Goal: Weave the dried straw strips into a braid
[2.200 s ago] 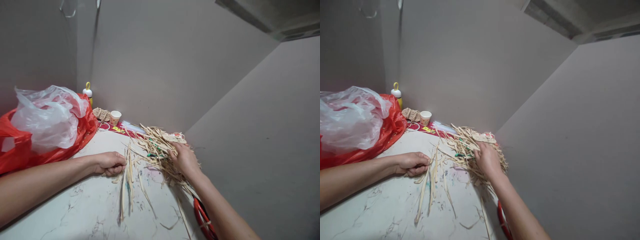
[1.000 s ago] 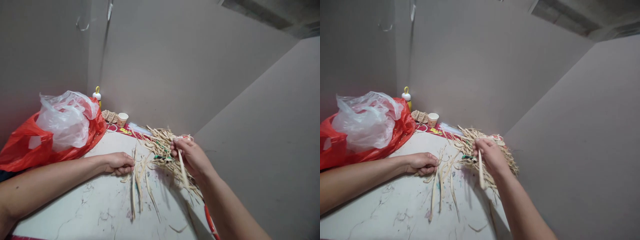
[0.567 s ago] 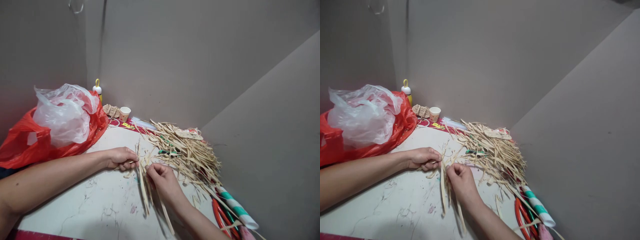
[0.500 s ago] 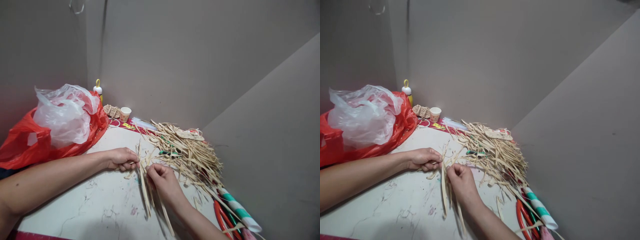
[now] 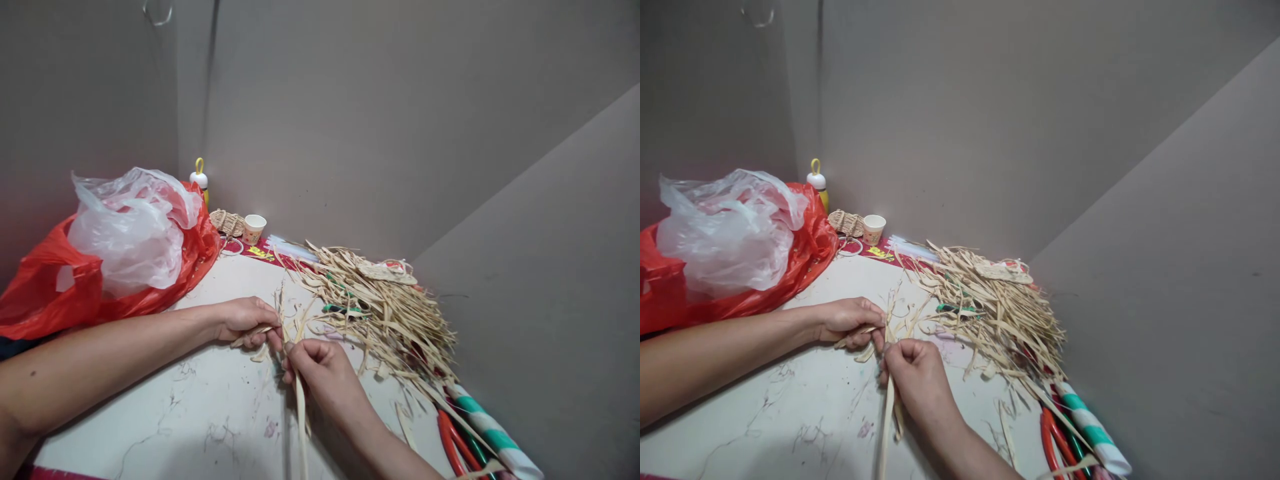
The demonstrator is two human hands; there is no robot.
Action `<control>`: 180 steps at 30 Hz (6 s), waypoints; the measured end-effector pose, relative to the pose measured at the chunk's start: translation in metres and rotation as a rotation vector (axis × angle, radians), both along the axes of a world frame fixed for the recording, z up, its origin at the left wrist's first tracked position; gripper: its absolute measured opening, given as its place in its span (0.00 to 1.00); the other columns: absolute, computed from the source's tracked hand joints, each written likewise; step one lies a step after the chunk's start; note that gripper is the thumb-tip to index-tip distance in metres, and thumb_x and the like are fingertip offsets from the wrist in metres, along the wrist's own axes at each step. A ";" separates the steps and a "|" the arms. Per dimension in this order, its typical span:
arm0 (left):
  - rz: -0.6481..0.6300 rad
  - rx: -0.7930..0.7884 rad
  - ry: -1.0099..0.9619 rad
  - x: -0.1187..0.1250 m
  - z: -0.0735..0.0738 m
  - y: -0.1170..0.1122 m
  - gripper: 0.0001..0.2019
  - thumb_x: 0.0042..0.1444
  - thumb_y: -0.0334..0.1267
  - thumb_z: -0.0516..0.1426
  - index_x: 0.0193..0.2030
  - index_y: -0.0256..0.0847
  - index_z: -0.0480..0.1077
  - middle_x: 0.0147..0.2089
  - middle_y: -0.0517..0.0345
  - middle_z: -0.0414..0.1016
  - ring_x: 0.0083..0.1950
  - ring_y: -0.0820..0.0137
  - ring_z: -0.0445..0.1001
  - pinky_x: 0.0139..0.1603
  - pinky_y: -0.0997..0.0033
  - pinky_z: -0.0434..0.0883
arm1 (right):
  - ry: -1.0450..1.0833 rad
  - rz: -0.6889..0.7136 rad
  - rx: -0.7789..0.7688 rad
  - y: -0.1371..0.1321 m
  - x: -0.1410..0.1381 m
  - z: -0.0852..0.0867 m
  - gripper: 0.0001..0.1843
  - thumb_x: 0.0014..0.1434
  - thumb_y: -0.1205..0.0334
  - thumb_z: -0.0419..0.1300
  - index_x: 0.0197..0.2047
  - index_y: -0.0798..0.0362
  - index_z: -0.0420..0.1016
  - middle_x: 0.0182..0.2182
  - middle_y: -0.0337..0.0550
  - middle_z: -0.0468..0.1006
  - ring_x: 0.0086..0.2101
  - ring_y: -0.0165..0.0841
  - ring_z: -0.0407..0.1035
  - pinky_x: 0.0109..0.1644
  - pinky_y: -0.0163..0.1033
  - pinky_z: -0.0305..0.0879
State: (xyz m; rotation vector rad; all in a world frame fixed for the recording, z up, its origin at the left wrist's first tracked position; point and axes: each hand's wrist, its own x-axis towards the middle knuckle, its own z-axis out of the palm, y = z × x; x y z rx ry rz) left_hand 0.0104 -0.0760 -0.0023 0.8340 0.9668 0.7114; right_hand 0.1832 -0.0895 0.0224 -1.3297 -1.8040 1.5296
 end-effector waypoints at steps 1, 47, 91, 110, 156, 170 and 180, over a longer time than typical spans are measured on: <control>0.007 0.005 0.002 0.000 -0.001 0.000 0.10 0.41 0.40 0.58 0.24 0.33 0.68 0.22 0.53 0.74 0.12 0.81 0.56 0.11 0.80 0.49 | -0.001 -0.003 -0.035 -0.002 -0.001 -0.001 0.17 0.49 0.55 0.55 0.15 0.56 0.68 0.12 0.40 0.69 0.13 0.23 0.54 0.18 0.30 0.51; -0.167 0.003 -0.075 -0.008 0.002 0.007 0.10 0.54 0.40 0.56 0.29 0.33 0.67 0.19 0.63 0.64 0.14 0.85 0.44 0.13 0.81 0.41 | 0.089 0.082 -0.186 0.050 0.007 -0.019 0.09 0.45 0.63 0.53 0.31 0.56 0.71 0.21 0.38 0.71 0.17 0.26 0.59 0.21 0.32 0.54; -0.094 0.075 0.034 -0.001 0.011 -0.002 0.15 0.49 0.45 0.58 0.22 0.36 0.65 0.12 0.68 0.56 0.12 0.83 0.46 0.14 0.77 0.42 | -0.079 0.137 0.055 0.023 0.022 -0.005 0.13 0.50 0.59 0.53 0.18 0.52 0.58 0.14 0.32 0.56 0.18 0.25 0.48 0.21 0.32 0.44; -0.096 0.072 0.018 -0.001 0.011 -0.001 0.13 0.51 0.43 0.56 0.23 0.35 0.65 0.13 0.67 0.60 0.12 0.83 0.46 0.13 0.77 0.42 | -0.162 0.359 0.277 0.047 0.012 0.000 0.06 0.52 0.64 0.53 0.27 0.54 0.71 0.22 0.38 0.68 0.25 0.30 0.59 0.29 0.33 0.54; -0.089 0.199 0.102 0.004 0.002 -0.003 0.13 0.53 0.43 0.54 0.22 0.37 0.63 0.16 0.64 0.64 0.13 0.82 0.50 0.13 0.77 0.45 | -0.132 0.337 -0.103 0.055 0.002 -0.005 0.15 0.51 0.57 0.53 0.17 0.52 0.56 0.13 0.28 0.51 0.15 0.22 0.42 0.19 0.32 0.38; 0.014 0.266 0.299 0.012 -0.003 -0.006 0.14 0.51 0.44 0.52 0.19 0.39 0.61 0.14 0.67 0.58 0.13 0.81 0.48 0.15 0.77 0.45 | 0.058 0.299 -0.556 0.047 0.007 0.003 0.09 0.53 0.61 0.52 0.23 0.53 0.60 0.15 0.31 0.59 0.13 0.20 0.48 0.14 0.29 0.39; 0.011 0.268 0.254 0.012 -0.004 -0.006 0.11 0.48 0.38 0.50 0.18 0.38 0.62 0.14 0.66 0.59 0.14 0.81 0.48 0.15 0.76 0.44 | 0.188 -0.005 -0.540 0.009 -0.014 0.001 0.05 0.48 0.66 0.50 0.22 0.53 0.61 0.12 0.34 0.64 0.10 0.24 0.54 0.11 0.29 0.47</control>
